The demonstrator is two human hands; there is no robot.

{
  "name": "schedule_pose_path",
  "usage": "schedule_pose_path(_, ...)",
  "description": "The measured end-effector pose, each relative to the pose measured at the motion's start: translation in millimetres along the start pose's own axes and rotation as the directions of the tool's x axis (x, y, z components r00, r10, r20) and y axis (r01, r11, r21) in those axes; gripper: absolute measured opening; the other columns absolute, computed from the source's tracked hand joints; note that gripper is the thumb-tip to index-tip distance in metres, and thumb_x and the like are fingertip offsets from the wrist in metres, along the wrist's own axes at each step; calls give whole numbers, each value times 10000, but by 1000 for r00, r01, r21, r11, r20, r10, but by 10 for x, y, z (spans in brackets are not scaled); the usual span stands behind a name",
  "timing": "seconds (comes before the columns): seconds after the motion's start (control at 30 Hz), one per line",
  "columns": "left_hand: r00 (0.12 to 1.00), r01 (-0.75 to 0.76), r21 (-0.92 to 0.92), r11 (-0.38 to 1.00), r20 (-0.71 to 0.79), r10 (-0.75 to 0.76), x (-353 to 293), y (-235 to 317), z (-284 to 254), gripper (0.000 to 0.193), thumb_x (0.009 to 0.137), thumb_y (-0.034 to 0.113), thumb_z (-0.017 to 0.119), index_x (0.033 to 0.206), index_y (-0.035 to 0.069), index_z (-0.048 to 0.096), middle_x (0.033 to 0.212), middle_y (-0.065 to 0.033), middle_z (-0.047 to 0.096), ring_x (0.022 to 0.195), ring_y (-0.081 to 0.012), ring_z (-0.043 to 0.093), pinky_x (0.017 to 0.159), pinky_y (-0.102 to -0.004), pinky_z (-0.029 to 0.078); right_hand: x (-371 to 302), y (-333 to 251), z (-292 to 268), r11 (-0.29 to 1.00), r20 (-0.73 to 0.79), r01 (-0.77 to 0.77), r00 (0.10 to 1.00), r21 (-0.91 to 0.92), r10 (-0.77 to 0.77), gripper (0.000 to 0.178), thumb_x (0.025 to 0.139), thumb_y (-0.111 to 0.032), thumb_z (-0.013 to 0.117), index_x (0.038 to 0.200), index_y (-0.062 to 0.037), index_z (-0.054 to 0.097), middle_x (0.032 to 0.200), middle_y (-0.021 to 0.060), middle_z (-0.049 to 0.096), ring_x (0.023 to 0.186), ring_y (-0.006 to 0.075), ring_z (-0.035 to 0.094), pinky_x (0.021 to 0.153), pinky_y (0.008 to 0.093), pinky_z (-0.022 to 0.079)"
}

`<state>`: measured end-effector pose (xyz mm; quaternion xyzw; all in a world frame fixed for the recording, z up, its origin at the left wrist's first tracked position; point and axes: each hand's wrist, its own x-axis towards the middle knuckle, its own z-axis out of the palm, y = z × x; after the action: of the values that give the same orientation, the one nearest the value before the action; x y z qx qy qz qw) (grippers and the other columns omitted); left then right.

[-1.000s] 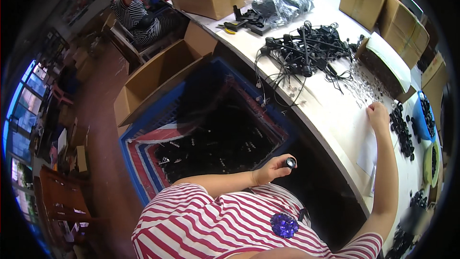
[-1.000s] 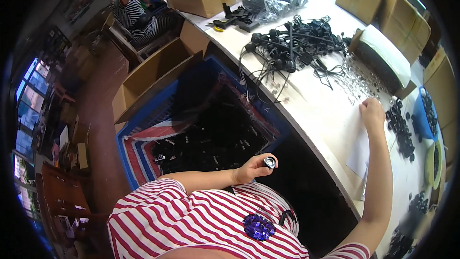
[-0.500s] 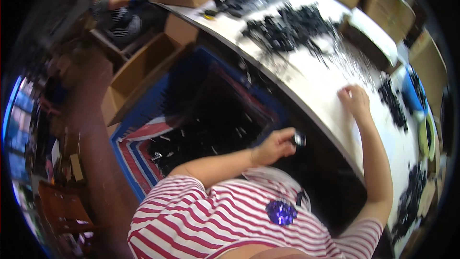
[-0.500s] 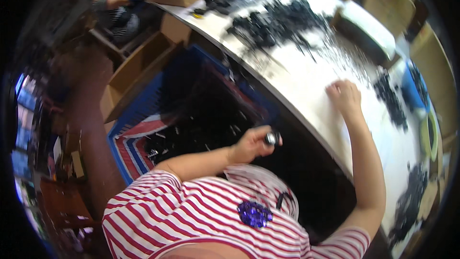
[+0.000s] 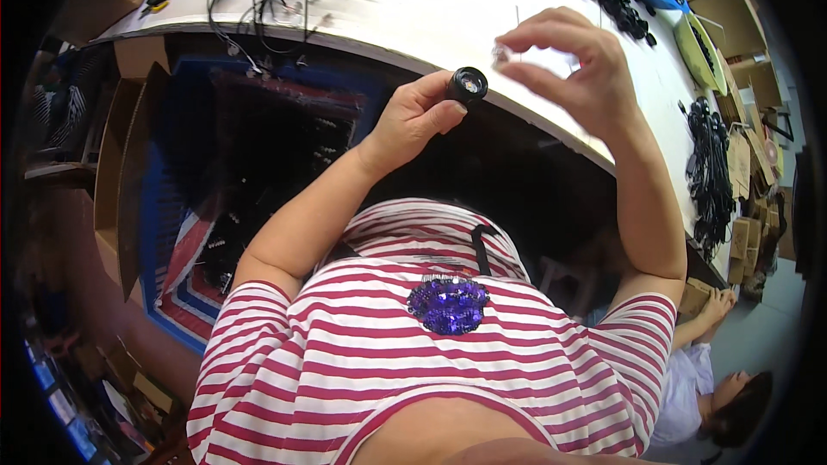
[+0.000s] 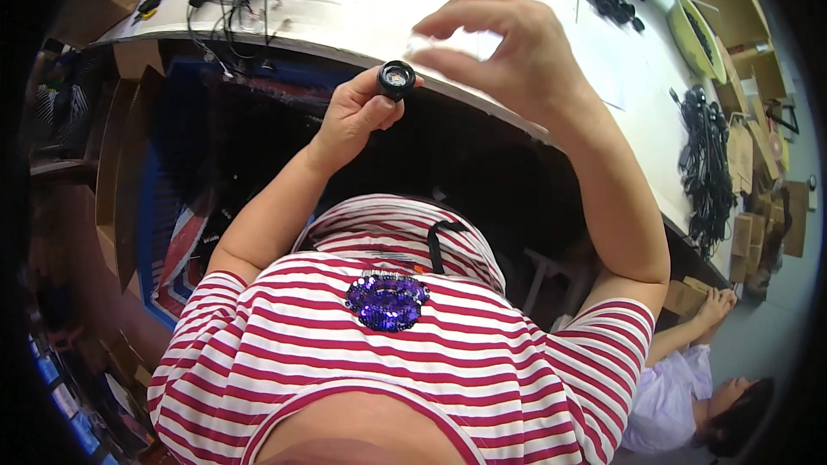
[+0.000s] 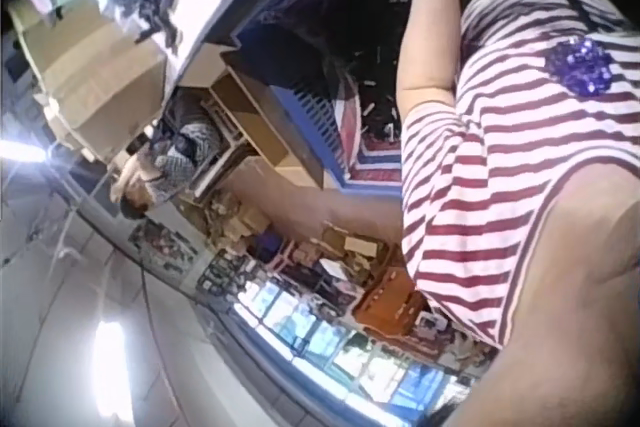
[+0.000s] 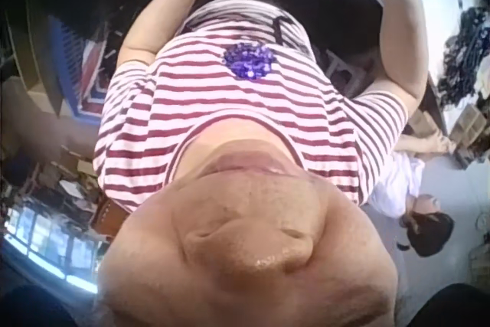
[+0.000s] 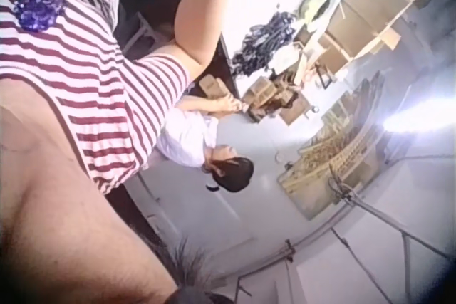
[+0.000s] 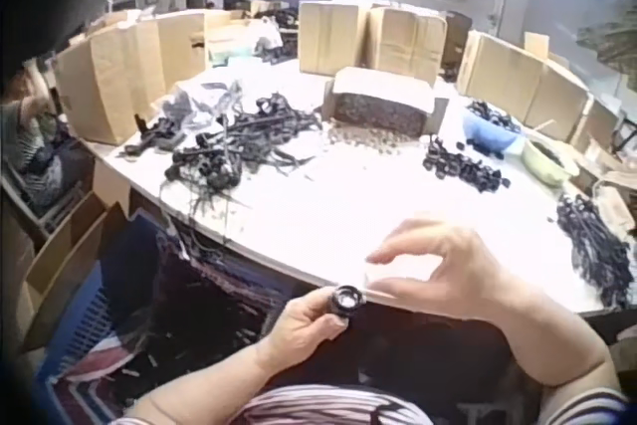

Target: The person assembles small electronic devices by hand, picking up black cylindrical components and wires from a table. They apply glue from a tube to the components and attach small white parts, repeating the process for multiple units.

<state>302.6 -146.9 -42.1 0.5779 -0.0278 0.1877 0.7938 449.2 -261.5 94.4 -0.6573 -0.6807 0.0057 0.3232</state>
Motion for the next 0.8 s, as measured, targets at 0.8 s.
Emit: schedule_pose_path(0.8, 997, 36, -71, 997, 66, -32, -5, 244, 387, 531, 802, 431, 603, 1056, -26, 508, 589, 0, 456, 498, -61, 371, 479, -205, 294, -87, 2019, -429, 665, -282, -601, 798, -444, 532, 215, 775, -278, 612, 934, -145, 669, 881, 82, 652, 840, 235, 612, 754, 339, 474)
